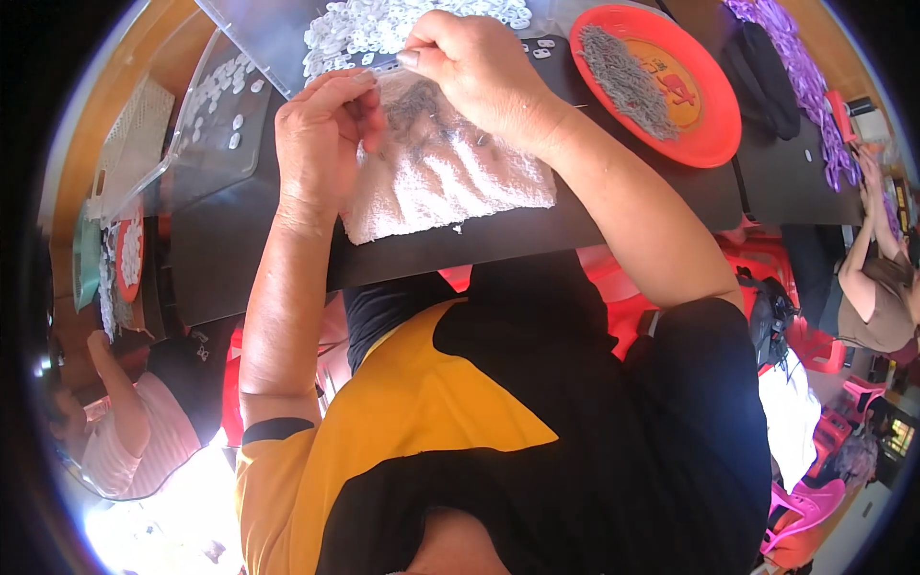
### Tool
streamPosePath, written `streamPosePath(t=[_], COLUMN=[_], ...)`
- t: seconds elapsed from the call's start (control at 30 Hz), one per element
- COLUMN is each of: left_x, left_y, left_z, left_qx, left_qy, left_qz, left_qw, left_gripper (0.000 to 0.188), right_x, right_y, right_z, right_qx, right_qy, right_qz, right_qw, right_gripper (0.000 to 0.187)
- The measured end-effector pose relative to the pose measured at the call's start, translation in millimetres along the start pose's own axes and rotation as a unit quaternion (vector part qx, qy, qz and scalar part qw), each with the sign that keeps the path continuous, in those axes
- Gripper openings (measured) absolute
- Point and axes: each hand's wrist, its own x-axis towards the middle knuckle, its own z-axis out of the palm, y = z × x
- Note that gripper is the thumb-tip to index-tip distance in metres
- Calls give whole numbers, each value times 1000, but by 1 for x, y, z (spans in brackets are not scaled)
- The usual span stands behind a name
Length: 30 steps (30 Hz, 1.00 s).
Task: Handling and inspecting small white plastic components on a workbench.
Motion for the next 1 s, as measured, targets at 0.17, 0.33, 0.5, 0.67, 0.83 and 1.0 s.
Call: streamPosePath(t=[0.17,0.33,0.5,0.67,0.83,1.0], left_x=[5,9,11,13,13,13], left_y=[0,-1,-1,-1,-2,-2], left_z=[-3,-10,-10,-13,-15,-14], left_qx=[-24,-25,-28,-41,-43,-35], left_qy=[15,29,25,15,16,11], left_qz=[-11,-10,-16,-26,-36,-35], left_qw=[1000,999,999,999,998,999], left_gripper=[12,11,11,11,11,11], right_x=[4,3,0,3,3,-4], right_y=[20,13,16,12,-2,-4], right_z=[-23,-23,-26,-34,-44,-45], right_qx=[-141,-255,-256,-256,-279,-285], right_qy=[-59,-97,-91,-82,-128,-176], right_qz=[13,15,-10,-11,30,3], right_qw=[988,962,962,963,951,942], right_gripper=[11,13,13,11,11,7])
